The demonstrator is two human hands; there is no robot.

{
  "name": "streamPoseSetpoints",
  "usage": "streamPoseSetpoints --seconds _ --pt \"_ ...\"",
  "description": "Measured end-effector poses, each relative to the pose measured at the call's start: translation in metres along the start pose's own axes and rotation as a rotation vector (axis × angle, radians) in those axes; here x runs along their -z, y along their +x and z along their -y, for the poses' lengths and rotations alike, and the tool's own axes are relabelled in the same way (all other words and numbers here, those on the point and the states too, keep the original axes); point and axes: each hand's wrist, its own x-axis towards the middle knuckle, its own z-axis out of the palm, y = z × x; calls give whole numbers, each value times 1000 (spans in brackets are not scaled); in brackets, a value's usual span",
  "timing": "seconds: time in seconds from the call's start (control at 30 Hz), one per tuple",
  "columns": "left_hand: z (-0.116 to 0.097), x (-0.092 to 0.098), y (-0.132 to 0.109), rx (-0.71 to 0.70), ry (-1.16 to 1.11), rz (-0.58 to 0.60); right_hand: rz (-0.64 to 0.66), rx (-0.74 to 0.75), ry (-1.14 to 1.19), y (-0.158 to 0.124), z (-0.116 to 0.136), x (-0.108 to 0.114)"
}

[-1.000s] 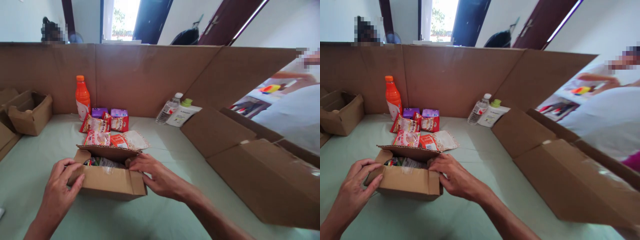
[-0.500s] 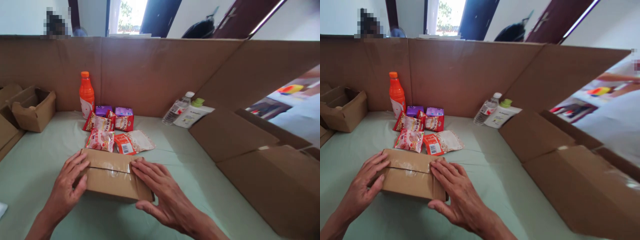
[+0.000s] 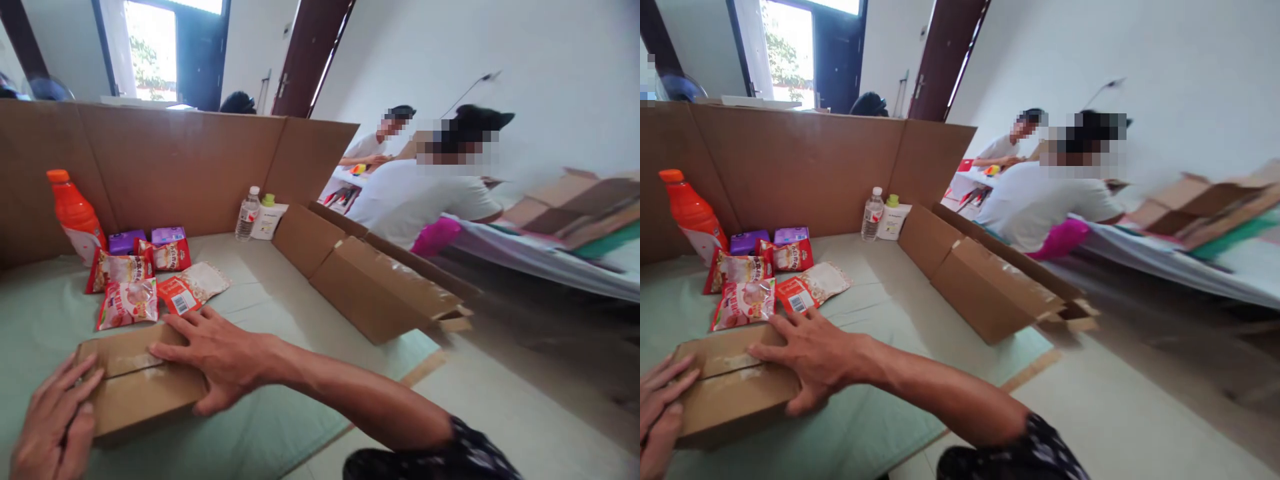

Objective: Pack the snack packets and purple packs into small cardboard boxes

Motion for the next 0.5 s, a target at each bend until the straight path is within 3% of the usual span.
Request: streamPoseSetpoints --seconds 0.07,0.13,0.23,0.3,0.4,0.5 --pt "-28 -5 -1 -46 4 81 -1 -61 75 -39 4 -5" --pt "-54 -14 2 -30 -4 155 -11 -218 130 -88 -3 -13" --pt "-79 -33 12 14 -51 145 -39 -611 71 -157 -37 -25" --pt "-85 -49 19 -70 -56 124 -38 -892 -25 -183 -69 -27" --pt "-86 -72 22 -233 -49 150 -12 -1198 -148 -182 -118 -22" --pt "-73 -85 11 -288 -68 168 -39 -1289 -198 -149 -164 -13"
